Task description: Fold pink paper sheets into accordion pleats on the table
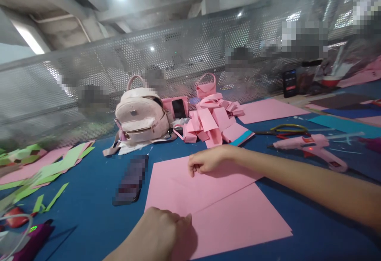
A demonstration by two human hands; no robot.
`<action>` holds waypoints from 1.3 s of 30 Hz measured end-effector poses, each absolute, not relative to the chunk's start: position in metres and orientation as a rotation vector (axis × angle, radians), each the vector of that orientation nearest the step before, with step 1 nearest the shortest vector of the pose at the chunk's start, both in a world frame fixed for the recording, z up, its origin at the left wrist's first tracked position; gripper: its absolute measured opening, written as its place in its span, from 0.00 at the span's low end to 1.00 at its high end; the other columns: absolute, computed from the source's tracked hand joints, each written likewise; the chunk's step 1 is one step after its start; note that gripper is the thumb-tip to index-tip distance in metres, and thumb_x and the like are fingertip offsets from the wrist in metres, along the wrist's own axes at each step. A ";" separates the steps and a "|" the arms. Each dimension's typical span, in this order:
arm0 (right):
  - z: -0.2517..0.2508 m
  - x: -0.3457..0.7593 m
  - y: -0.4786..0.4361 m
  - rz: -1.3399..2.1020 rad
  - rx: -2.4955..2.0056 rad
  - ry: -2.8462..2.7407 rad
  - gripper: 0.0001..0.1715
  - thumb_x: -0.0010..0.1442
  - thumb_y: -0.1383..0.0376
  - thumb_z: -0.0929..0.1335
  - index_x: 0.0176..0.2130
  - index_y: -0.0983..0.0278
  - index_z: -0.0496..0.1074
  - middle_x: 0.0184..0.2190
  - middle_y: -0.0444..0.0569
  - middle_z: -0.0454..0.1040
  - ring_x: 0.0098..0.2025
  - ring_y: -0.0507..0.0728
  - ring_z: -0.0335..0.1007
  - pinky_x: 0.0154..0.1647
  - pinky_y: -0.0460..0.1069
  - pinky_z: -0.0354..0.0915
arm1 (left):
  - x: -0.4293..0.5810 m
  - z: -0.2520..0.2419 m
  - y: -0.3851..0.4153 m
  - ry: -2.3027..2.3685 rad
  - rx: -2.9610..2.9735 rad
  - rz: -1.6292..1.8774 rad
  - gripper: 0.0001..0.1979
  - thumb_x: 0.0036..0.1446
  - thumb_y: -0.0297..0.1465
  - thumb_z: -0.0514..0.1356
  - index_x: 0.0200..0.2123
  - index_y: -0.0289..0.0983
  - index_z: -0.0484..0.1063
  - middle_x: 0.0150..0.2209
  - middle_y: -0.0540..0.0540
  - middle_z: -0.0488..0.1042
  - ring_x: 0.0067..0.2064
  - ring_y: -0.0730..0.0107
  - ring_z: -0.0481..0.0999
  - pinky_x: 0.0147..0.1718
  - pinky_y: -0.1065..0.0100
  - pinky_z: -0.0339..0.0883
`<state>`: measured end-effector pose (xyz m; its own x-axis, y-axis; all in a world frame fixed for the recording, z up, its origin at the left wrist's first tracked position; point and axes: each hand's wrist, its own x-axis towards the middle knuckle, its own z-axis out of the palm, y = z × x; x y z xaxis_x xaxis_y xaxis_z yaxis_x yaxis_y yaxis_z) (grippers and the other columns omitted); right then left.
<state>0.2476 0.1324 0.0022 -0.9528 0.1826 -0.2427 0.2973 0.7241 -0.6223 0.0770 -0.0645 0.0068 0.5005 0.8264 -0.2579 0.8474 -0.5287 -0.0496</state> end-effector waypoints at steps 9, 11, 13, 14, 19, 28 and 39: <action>-0.004 0.276 0.096 -1.035 0.586 3.032 0.13 0.60 0.72 0.64 0.44 0.63 0.72 0.44 0.51 0.71 0.45 0.57 0.68 0.46 0.50 0.63 | 0.072 -0.016 -0.080 1.692 2.788 -0.116 0.08 0.54 0.25 0.56 0.25 0.41 0.71 0.18 0.46 0.74 0.20 0.62 0.76 0.15 0.65 0.49; -0.010 0.279 0.094 -1.055 0.613 3.063 0.12 0.60 0.70 0.66 0.44 0.63 0.72 0.46 0.50 0.69 0.44 0.57 0.68 0.46 0.49 0.63 | 0.071 -0.007 -0.072 1.625 2.759 -0.181 0.05 0.52 0.26 0.58 0.27 0.41 0.72 0.22 0.46 0.74 0.23 0.62 0.75 0.17 0.66 0.52; -0.017 0.281 0.095 -1.035 0.653 3.113 0.11 0.59 0.68 0.68 0.45 0.62 0.71 0.47 0.50 0.68 0.45 0.57 0.68 0.46 0.49 0.62 | 0.070 0.005 -0.056 1.560 2.760 -0.100 0.11 0.53 0.23 0.57 0.39 0.41 0.72 0.35 0.46 0.77 0.33 0.63 0.76 0.26 0.67 0.61; -0.019 0.282 0.096 -0.983 0.695 3.147 0.12 0.59 0.66 0.69 0.45 0.62 0.71 0.47 0.50 0.68 0.46 0.58 0.67 0.46 0.50 0.62 | 0.070 0.009 -0.045 1.655 2.700 -0.008 0.12 0.57 0.20 0.53 0.38 0.40 0.71 0.40 0.45 0.76 0.37 0.63 0.75 0.31 0.66 0.63; -0.016 0.287 0.100 -0.527 1.033 3.158 0.23 0.53 0.55 0.75 0.44 0.63 0.70 0.43 0.52 0.70 0.45 0.63 0.66 0.38 0.51 0.59 | 0.069 0.009 0.013 1.749 2.303 0.273 0.07 0.59 0.30 0.61 0.41 0.38 0.68 0.44 0.46 0.72 0.42 0.63 0.72 0.39 0.65 0.64; -0.010 0.299 0.119 -0.702 1.176 2.966 0.22 0.46 0.53 0.76 0.36 0.60 0.68 0.38 0.46 0.72 0.40 0.60 0.68 0.34 0.49 0.56 | 0.055 -0.004 0.053 1.539 2.094 0.303 0.13 0.49 0.35 0.69 0.31 0.38 0.68 0.30 0.54 0.70 0.32 0.70 0.69 0.31 0.70 0.61; -0.007 0.280 0.111 -1.276 1.164 3.076 0.09 0.61 0.64 0.66 0.34 0.62 0.77 0.35 0.46 0.79 0.37 0.56 0.72 0.34 0.47 0.60 | 0.045 0.004 0.057 1.482 2.014 0.575 0.10 0.59 0.33 0.59 0.32 0.39 0.81 0.33 0.50 0.82 0.36 0.66 0.78 0.35 0.70 0.65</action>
<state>0.2805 0.1113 -0.0070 -0.7167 0.6904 0.0983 0.4180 0.5382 -0.7319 0.0450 0.0574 0.0037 0.2941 0.9557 0.0092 0.7118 -0.2255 0.6652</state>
